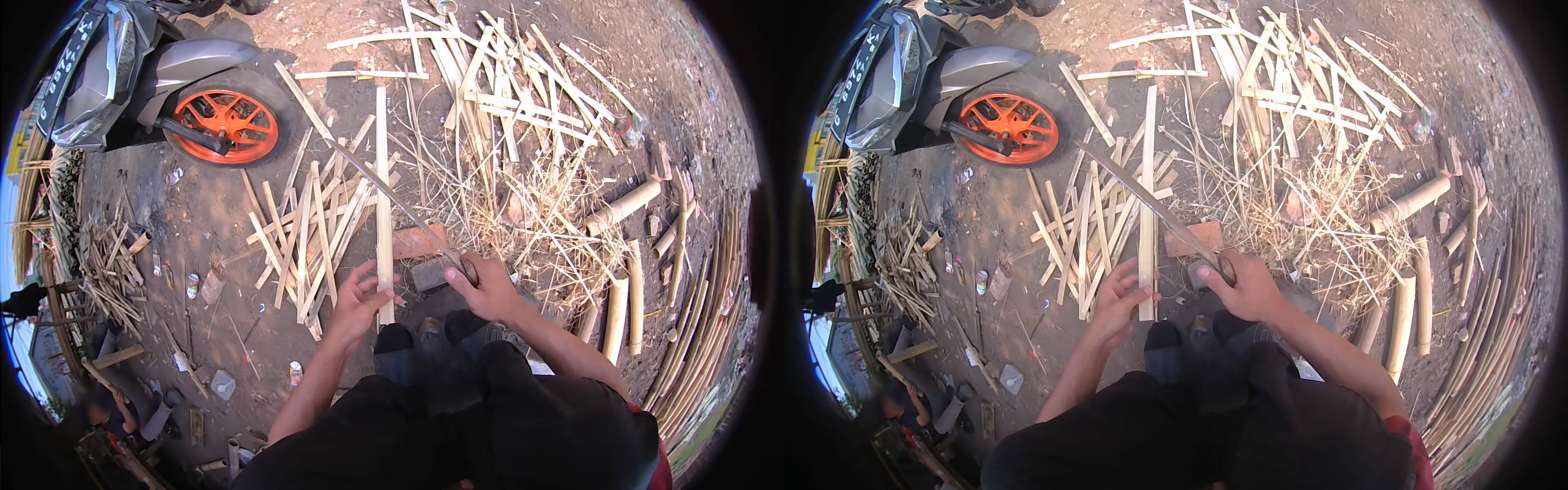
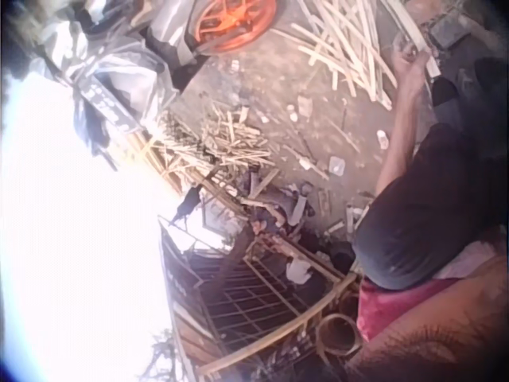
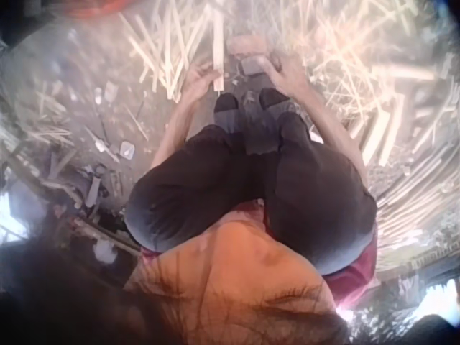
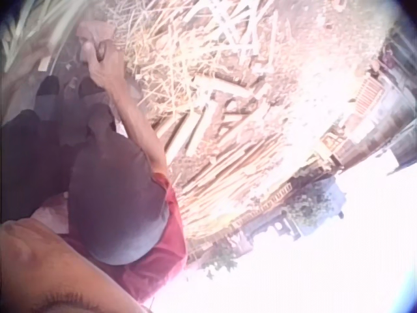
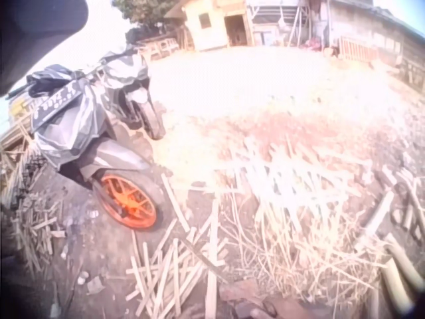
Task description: The person shaves and smooths thin bamboo strips using a large blade, repeatedly sliding the blade along the length of the strips while seated outdoors.
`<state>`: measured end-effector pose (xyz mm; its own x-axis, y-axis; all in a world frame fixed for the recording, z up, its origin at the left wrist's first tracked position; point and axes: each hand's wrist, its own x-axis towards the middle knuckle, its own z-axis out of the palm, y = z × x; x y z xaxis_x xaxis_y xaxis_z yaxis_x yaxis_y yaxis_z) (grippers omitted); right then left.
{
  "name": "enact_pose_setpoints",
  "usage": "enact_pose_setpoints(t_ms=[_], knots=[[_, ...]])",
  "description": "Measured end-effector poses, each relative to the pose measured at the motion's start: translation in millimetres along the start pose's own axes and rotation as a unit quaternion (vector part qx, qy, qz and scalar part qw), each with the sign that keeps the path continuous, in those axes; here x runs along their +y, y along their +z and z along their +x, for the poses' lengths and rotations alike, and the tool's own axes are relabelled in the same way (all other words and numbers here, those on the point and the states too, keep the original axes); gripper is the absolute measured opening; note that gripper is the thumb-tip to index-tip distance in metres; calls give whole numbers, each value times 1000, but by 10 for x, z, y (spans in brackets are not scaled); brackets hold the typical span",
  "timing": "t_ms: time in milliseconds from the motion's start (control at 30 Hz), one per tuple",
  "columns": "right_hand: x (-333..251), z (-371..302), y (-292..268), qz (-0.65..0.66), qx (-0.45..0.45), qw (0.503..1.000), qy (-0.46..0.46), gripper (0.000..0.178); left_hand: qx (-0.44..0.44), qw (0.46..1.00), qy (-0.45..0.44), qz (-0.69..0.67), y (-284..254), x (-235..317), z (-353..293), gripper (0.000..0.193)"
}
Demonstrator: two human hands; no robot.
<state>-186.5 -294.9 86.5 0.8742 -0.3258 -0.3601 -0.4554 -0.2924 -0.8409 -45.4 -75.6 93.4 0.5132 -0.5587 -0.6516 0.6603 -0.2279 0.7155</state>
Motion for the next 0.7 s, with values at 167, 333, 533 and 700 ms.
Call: enact_pose_setpoints(t_ms=[167, 333, 533, 700], knots=[[-33, -76, 245, -61, -19, 991, -121, 44, -25, 988, -77, -129, 7, -183, -80, 33], [-70, -90, 368, -211, -56, 967, -134, 52, -41, 993, -106, 28, -23, -406, -121, 37], [-79, -108, 369, -221, -35, 958, -177, 55, -64, 991, -106, 51, 199, -315, -175, 29], [12, -133, 313, -239, -48, 954, -177, 56, -75, 991, -88, 62, 198, -329, -173, 27]])
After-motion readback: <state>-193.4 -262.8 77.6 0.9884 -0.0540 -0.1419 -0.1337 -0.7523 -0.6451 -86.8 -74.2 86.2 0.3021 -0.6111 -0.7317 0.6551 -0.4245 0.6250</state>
